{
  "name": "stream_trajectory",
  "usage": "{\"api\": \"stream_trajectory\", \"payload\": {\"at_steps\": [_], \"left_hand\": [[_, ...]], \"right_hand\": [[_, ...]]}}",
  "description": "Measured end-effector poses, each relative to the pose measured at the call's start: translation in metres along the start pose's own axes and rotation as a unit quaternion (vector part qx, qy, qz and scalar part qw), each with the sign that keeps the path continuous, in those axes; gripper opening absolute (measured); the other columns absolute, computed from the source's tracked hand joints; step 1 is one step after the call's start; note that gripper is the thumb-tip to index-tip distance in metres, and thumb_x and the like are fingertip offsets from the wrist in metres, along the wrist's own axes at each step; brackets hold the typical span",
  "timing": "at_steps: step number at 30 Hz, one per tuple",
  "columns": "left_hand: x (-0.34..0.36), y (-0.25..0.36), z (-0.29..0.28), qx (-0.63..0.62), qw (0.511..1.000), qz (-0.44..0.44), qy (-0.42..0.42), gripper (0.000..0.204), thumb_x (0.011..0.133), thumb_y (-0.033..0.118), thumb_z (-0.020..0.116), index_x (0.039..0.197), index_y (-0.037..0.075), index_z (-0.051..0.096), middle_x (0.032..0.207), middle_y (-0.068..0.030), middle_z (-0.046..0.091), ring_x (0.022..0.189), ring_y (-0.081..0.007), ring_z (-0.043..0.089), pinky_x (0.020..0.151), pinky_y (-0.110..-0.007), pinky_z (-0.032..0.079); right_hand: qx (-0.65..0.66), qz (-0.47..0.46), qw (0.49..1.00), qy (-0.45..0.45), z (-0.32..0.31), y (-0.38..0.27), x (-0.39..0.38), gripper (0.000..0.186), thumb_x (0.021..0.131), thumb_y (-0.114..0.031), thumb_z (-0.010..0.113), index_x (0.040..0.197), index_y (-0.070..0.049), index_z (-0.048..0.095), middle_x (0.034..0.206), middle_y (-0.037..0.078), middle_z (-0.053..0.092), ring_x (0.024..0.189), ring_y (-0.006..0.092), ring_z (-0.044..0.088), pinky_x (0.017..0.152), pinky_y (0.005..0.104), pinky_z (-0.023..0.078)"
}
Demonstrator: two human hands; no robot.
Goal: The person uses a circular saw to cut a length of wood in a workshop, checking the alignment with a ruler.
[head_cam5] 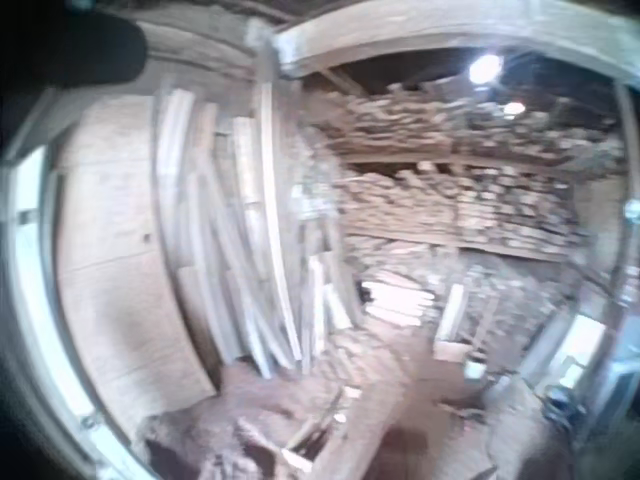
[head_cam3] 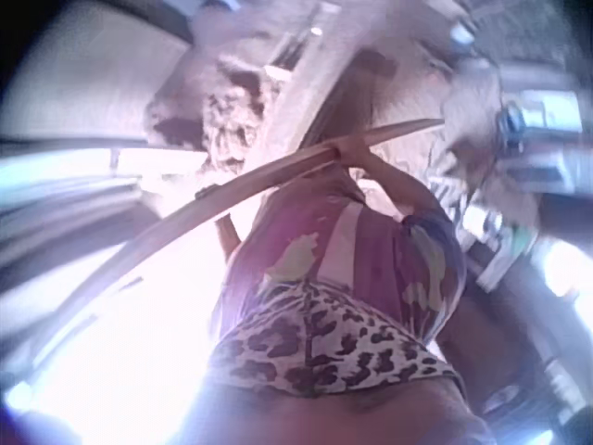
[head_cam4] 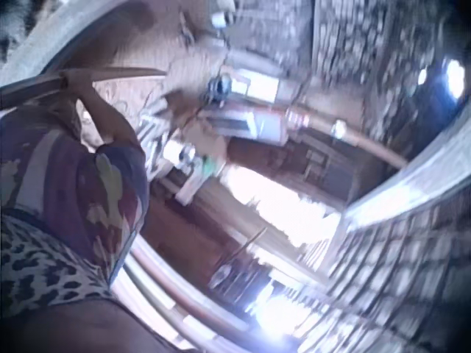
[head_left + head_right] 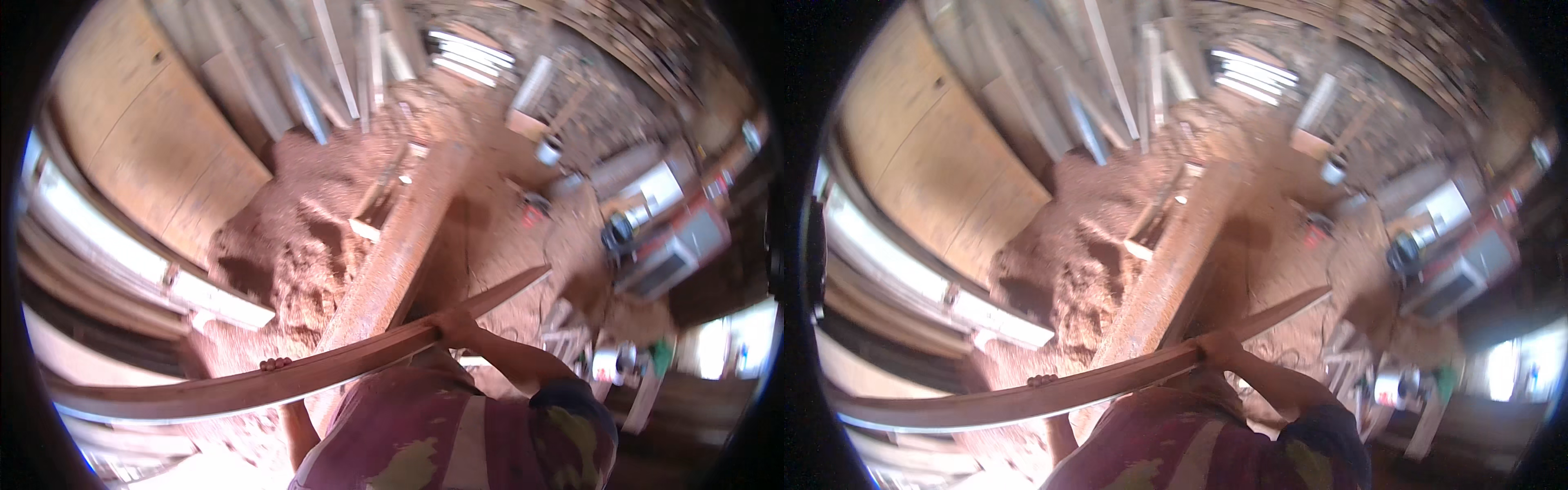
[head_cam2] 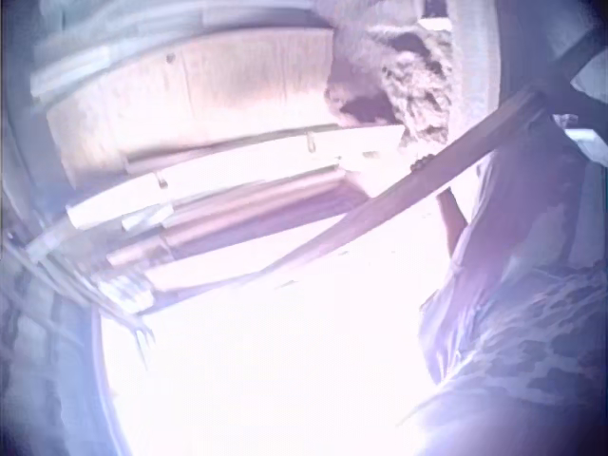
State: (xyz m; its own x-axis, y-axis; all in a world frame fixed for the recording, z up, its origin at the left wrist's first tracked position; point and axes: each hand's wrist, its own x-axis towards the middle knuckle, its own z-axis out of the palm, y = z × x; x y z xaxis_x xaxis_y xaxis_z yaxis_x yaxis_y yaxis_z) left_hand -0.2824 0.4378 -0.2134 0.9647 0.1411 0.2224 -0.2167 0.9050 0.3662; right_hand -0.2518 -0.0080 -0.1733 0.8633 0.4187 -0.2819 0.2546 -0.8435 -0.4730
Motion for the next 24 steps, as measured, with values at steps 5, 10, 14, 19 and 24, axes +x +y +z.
{"api": "stream_trajectory", "payload": {"at_steps": [5, 10, 14, 19, 24], "left_hand": [[-0.136, -0.059, -0.016, 0.025, 0.922, 0.171, 0.348, 0.048, 0.090, 0.057, 0.036, 0.088, 0.016, 0.061, 0.078, -0.0051, 0.062, 0.074, -0.0245, 0.059, 0.074, -0.043, 0.050], [-0.102, -0.134, 0.063, -0.052, 0.730, 0.246, 0.635, 0.064, 0.089, 0.066, 0.035, 0.110, 0.010, 0.059, 0.108, -0.0139, 0.062, 0.104, -0.0340, 0.057, 0.092, -0.055, 0.045], [-0.118, -0.162, 0.093, -0.133, 0.744, 0.317, 0.572, 0.074, 0.089, 0.071, 0.027, 0.119, 0.010, 0.059, 0.119, -0.0146, 0.061, 0.111, -0.0375, 0.054, 0.099, -0.058, 0.041], [-0.142, -0.233, 0.067, -0.231, 0.690, 0.328, 0.602, 0.091, 0.088, 0.079, 0.018, 0.143, 0.011, 0.044, 0.146, -0.0142, 0.045, 0.131, -0.0405, 0.041, 0.111, -0.058, 0.028], [-0.112, -0.218, 0.098, -0.292, 0.707, 0.346, 0.543, 0.092, 0.087, 0.079, 0.026, 0.145, 0.009, 0.041, 0.148, -0.0144, 0.041, 0.134, -0.0399, 0.039, 0.112, -0.058, 0.026]], "right_hand": [[-0.038, -0.092, 0.955, -0.281, -0.028, 0.045, 0.090, 0.048, 0.066, -0.023, 0.078, 0.113, -0.017, 0.068, 0.104, 0.012, 0.070, 0.098, 0.0296, 0.067, 0.084, 0.0425, 0.052], [-0.079, -0.148, 0.915, -0.367, -0.017, 0.137, 0.121, 0.050, 0.076, -0.047, 0.070, 0.107, -0.007, 0.069, 0.100, 0.021, 0.069, 0.097, 0.0380, 0.066, 0.083, 0.0442, 0.052], [-0.189, -0.130, 0.854, -0.468, -0.056, 0.106, 0.151, 0.053, 0.088, -0.050, 0.053, 0.114, -0.005, 0.064, 0.113, 0.025, 0.064, 0.107, 0.0425, 0.060, 0.087, 0.0480, 0.049], [-0.202, -0.116, 0.879, -0.417, -0.078, 0.112, 0.182, 0.060, 0.066, -0.044, 0.079, 0.111, -0.007, 0.064, 0.106, 0.022, 0.068, 0.107, 0.0377, 0.063, 0.089, 0.0453, 0.050], [-0.196, -0.124, 0.888, -0.397, -0.085, 0.087, 0.222, 0.064, 0.070, -0.050, 0.078, 0.114, -0.006, 0.062, 0.108, 0.023, 0.067, 0.102, 0.0342, 0.065, 0.086, 0.0428, 0.051]]}}
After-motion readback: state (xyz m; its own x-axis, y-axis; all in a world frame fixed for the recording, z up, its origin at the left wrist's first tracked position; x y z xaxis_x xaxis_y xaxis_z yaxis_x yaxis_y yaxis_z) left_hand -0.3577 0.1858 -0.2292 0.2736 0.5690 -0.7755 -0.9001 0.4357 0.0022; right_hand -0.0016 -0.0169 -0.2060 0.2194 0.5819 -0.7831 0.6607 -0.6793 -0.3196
